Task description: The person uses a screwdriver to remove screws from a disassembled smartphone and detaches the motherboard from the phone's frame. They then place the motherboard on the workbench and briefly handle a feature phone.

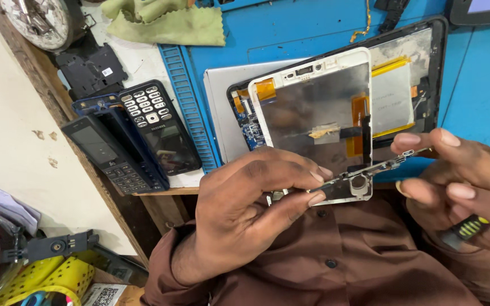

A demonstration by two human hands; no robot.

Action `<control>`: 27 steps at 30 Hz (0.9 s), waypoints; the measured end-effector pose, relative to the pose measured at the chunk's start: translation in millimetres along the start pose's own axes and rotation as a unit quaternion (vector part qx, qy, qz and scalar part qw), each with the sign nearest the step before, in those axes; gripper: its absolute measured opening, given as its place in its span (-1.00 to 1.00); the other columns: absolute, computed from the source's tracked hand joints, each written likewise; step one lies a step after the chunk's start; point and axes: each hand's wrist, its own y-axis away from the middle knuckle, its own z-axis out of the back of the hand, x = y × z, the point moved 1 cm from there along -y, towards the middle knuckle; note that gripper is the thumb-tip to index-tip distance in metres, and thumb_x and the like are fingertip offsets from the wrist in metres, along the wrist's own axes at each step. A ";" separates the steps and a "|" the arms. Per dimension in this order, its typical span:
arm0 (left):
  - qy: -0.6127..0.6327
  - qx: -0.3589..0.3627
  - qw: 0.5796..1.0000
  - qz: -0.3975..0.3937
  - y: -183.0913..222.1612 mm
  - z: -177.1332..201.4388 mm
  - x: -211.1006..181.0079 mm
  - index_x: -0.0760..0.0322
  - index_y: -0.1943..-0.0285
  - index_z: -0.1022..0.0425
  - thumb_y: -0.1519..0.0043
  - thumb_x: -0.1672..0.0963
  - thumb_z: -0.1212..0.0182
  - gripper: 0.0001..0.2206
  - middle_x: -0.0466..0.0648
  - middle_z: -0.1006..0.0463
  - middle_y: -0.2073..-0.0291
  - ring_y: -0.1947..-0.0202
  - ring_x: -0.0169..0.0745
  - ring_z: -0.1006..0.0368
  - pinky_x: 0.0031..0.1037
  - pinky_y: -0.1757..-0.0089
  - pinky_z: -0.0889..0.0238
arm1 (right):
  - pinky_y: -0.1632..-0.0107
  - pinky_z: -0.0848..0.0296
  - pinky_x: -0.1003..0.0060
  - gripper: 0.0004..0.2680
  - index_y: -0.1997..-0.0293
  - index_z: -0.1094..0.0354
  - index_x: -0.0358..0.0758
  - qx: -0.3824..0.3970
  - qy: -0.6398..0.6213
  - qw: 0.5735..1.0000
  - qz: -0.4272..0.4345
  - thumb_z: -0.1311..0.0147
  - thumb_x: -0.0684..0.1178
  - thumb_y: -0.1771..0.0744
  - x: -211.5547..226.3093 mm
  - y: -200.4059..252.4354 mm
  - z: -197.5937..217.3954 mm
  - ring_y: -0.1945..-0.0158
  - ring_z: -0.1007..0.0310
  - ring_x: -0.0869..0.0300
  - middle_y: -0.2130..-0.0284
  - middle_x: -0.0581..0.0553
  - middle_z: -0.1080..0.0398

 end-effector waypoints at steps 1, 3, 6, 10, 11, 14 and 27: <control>0.002 -0.001 1.000 -0.002 -0.5 -0.9 0.7 0.38 -0.02 -0.48 -0.34 0.29 -0.39 -0.82 0.05 -0.65 0.10 0.03 -0.23 -0.68 -0.56 0.05 -0.57 | -0.04 -0.49 0.17 -0.80 -0.04 -0.16 -0.14 -0.002 -0.001 1.000 -0.003 -0.15 -0.25 -0.41 -0.6 0.0 0.2 0.03 -0.44 0.05 -0.16 -0.34 -0.35; 0.006 -0.006 1.000 0.002 -0.9 -2.5 1.4 0.39 -0.01 -0.48 -0.34 0.29 -0.39 -0.83 0.05 -0.65 0.10 0.05 -0.24 -0.67 -0.57 0.07 -0.57 | -0.03 -0.49 0.18 -0.80 -0.05 -0.15 -0.14 -0.003 -0.004 1.000 -0.008 -0.13 -0.25 -0.42 -1.0 0.1 0.5 0.04 -0.44 0.06 -0.16 -0.35 -0.35; 0.013 -0.014 1.000 0.025 -0.3 -5.0 3.0 0.41 0.00 -0.48 -0.34 0.28 -0.39 -0.84 0.06 -0.65 0.11 0.13 -0.30 -0.66 -0.59 0.13 -0.56 | -0.01 -0.49 0.21 -0.80 -0.07 -0.12 -0.14 -0.006 -0.010 1.000 -0.020 -0.12 -0.24 -0.43 -1.0 1.2 0.2 0.06 -0.45 0.08 -0.16 -0.35 -0.34; 0.041 -0.015 0.998 0.056 1.7 -6.8 7.5 0.43 -0.01 -0.48 -0.36 0.28 -0.36 -0.86 0.06 -0.65 0.10 0.16 -0.35 -0.64 -0.61 0.15 -0.54 | 0.01 -0.50 0.25 -0.79 -0.09 -0.09 -0.15 -0.010 -0.020 0.999 -0.042 -0.10 -0.24 -0.44 -2.5 3.8 -1.1 0.09 -0.45 0.10 -0.16 -0.36 -0.34; 0.038 -0.015 0.997 0.063 2.0 -7.0 8.1 0.43 0.00 -0.48 -0.36 0.28 -0.36 -0.86 0.06 -0.66 0.10 0.17 -0.36 -0.63 -0.62 0.16 -0.53 | 0.02 -0.50 0.26 -0.79 -0.10 -0.08 -0.15 -0.010 -0.022 0.999 -0.047 -0.09 -0.24 -0.45 -2.6 4.3 -1.1 0.10 -0.45 0.11 -0.16 -0.36 -0.34; 0.017 -0.018 0.997 0.074 1.1 -7.8 9.0 0.45 -0.02 -0.48 -0.35 0.27 -0.37 -0.84 0.05 -0.66 0.11 0.16 -0.38 -0.63 -0.63 0.15 -0.52 | 0.03 -0.50 0.29 -0.79 -0.12 -0.06 -0.15 -0.013 -0.028 0.998 -0.059 -0.07 -0.23 -0.46 -4.0 4.1 -0.4 0.11 -0.45 0.12 -0.15 -0.37 -0.34; 0.109 0.000 0.981 0.159 -0.4 -8.0 13.9 0.53 -0.29 -0.42 -0.38 0.32 -0.28 -0.70 0.08 -0.58 -0.06 0.00 -0.29 -0.62 -0.52 -0.05 -0.59 | 0.11 -0.51 0.41 -0.78 -0.19 0.04 -0.16 -0.025 -0.055 0.993 -0.106 0.00 -0.22 -0.50 -15.5 6.2 -2.0 0.20 -0.46 0.20 -0.15 -0.39 -0.34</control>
